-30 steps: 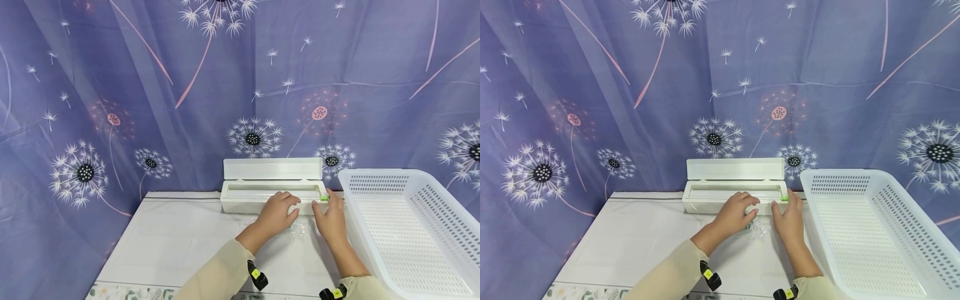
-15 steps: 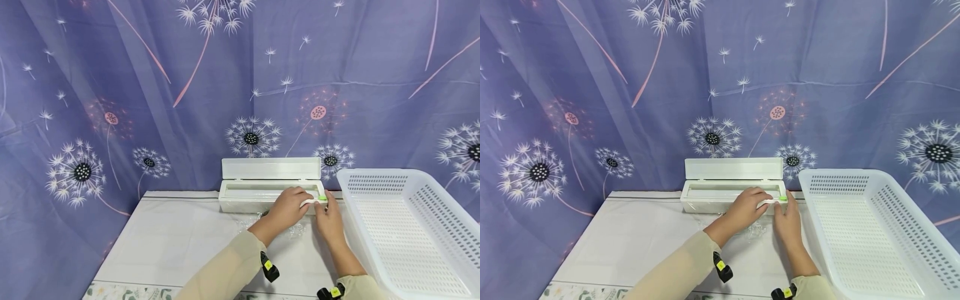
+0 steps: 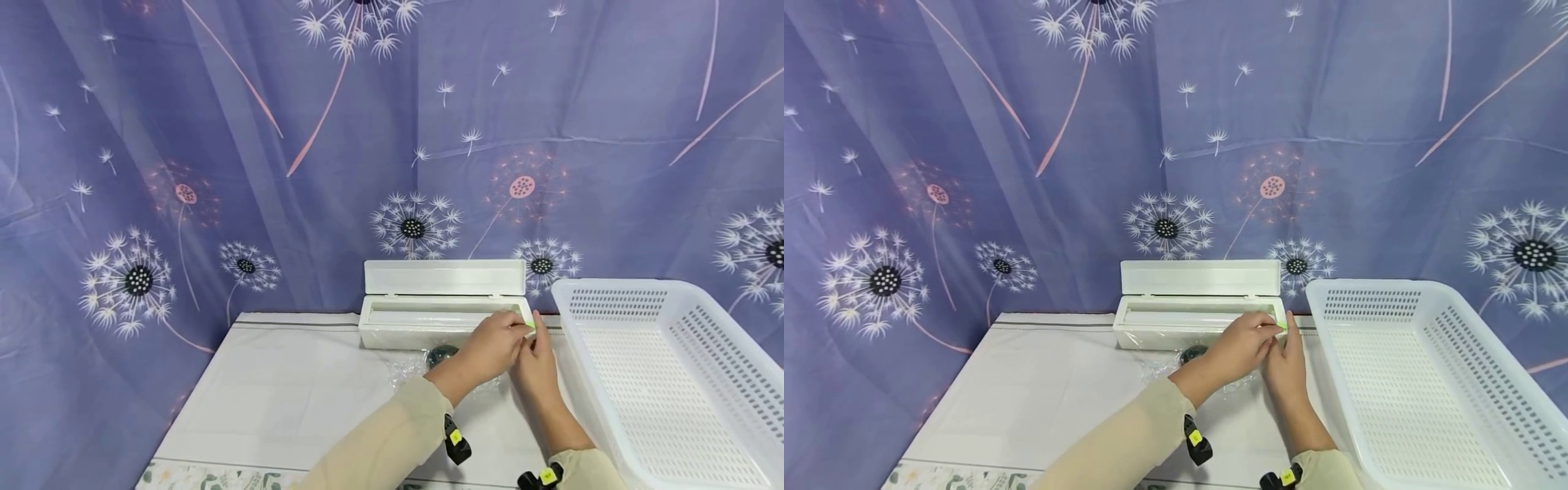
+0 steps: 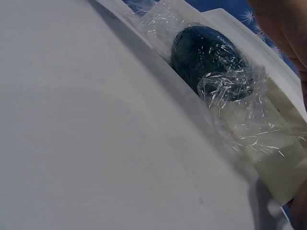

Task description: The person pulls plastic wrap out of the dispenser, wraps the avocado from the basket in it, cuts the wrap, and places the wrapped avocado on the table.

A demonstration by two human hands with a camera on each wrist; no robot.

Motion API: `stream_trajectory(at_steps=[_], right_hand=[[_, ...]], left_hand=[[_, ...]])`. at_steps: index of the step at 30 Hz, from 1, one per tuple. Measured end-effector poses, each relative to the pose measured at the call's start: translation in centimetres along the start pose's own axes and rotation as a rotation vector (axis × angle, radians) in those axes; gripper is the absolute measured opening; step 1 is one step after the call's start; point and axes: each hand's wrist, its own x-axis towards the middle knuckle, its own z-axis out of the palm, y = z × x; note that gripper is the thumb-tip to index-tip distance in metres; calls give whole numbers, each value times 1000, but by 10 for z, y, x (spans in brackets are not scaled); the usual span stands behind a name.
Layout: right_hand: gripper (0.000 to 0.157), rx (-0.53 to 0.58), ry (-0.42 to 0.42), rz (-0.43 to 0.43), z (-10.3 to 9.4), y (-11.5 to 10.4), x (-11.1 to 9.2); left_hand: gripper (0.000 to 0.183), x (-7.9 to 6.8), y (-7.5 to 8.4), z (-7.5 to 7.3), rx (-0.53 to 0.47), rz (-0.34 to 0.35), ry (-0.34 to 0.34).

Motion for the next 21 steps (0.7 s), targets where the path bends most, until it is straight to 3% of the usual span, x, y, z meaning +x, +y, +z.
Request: stream_trajectory(at_steps=[8, 14, 21], right_hand=[[59, 56, -1, -9, 1, 8, 1], [59, 87, 18, -59, 2, 9, 2], [59, 126, 5, -52, 2, 11, 1]], left_hand=[[31, 8, -1, 9, 21, 35, -15], [31, 11, 0, 13, 53, 23, -38], [34, 13, 2, 15, 104, 12, -72]])
